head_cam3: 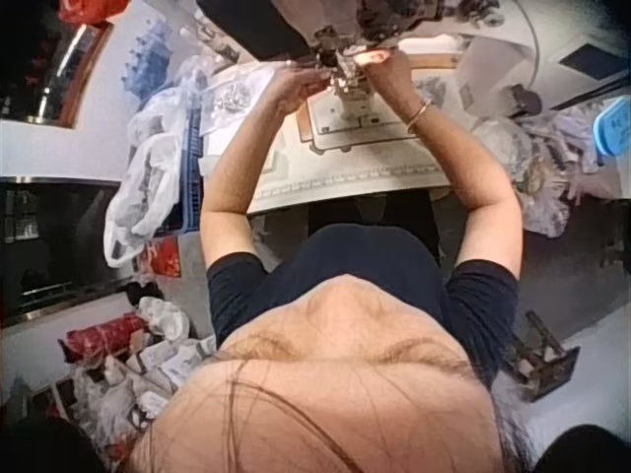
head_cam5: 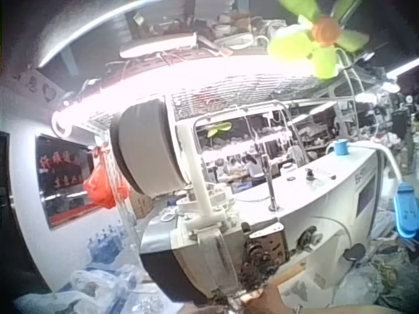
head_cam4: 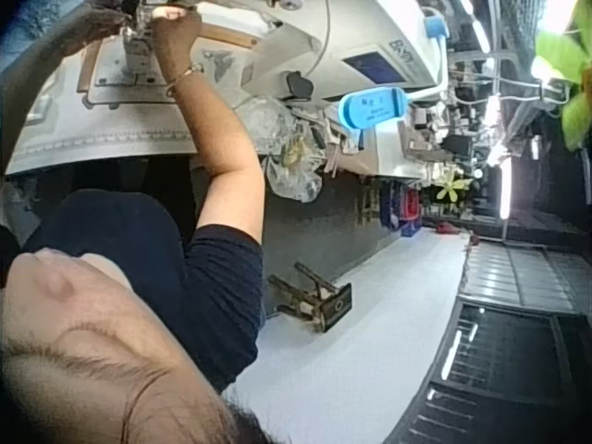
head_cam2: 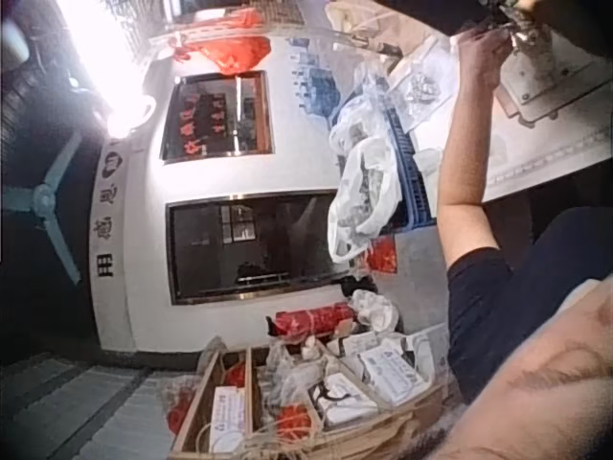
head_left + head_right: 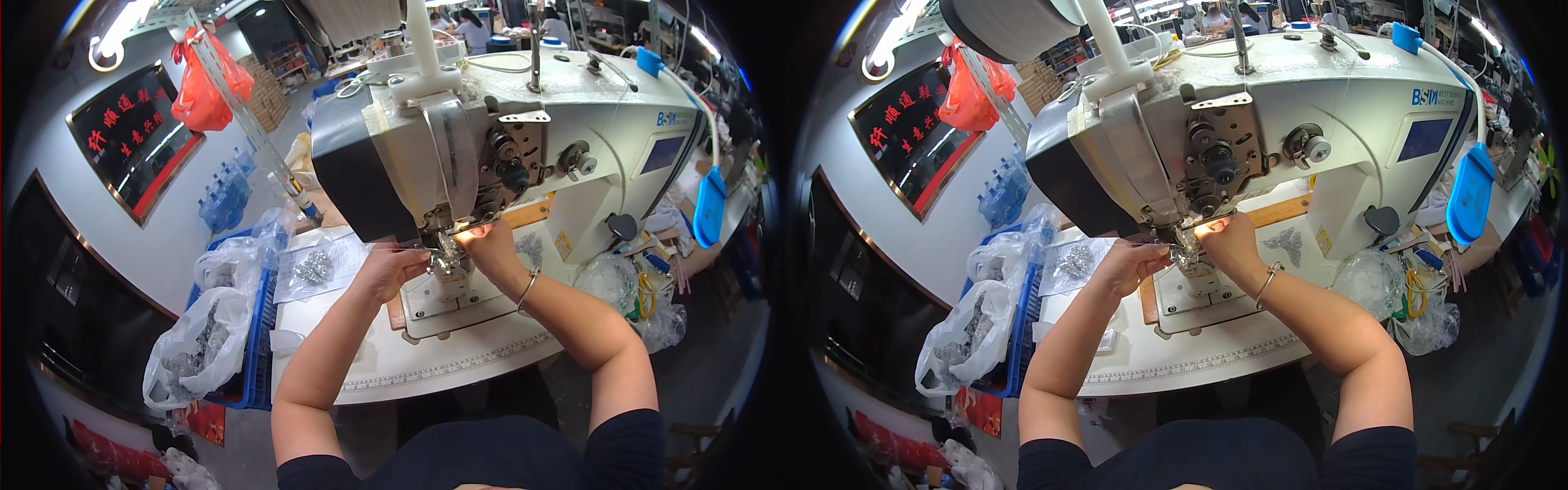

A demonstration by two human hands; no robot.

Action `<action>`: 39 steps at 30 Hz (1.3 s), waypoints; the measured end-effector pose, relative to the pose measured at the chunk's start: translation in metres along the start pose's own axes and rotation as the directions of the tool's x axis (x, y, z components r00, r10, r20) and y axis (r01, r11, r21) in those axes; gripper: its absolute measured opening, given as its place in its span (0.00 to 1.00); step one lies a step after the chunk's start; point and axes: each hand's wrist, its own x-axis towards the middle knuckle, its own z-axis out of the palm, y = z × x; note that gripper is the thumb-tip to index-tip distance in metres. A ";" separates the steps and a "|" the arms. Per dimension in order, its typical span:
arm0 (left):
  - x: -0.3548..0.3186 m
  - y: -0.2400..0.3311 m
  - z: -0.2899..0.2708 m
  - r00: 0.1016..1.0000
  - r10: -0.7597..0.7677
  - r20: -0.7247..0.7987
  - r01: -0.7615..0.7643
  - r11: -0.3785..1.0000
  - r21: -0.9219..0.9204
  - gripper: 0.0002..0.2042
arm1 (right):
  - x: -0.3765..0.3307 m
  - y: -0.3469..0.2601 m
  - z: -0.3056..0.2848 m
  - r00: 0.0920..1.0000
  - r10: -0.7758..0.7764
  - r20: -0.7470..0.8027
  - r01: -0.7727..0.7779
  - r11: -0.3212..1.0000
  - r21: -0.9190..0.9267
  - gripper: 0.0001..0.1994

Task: The person handles small, shiny, star-shaped decorations, placing them under the needle of a sewing machine to stitch them. They repeatedly pick up the items, align them, and operate the machine to secure the decorations.

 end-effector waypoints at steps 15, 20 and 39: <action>-0.080 -0.105 0.007 0.985 -0.012 0.175 0.045 0.982 -0.183 0.20 | -0.109 0.059 -0.060 0.932 0.091 0.350 -0.186 0.951 0.248 0.16; -0.112 -0.119 0.000 0.994 -0.001 0.107 0.035 0.947 -0.319 0.21 | -0.138 0.112 -0.126 0.932 -0.304 0.200 0.363 0.767 -0.529 0.23; -0.141 -0.137 0.008 0.991 0.095 0.092 -0.054 0.925 -0.377 0.22 | -0.172 0.045 -0.041 0.881 -0.404 0.244 0.458 0.858 -0.232 0.12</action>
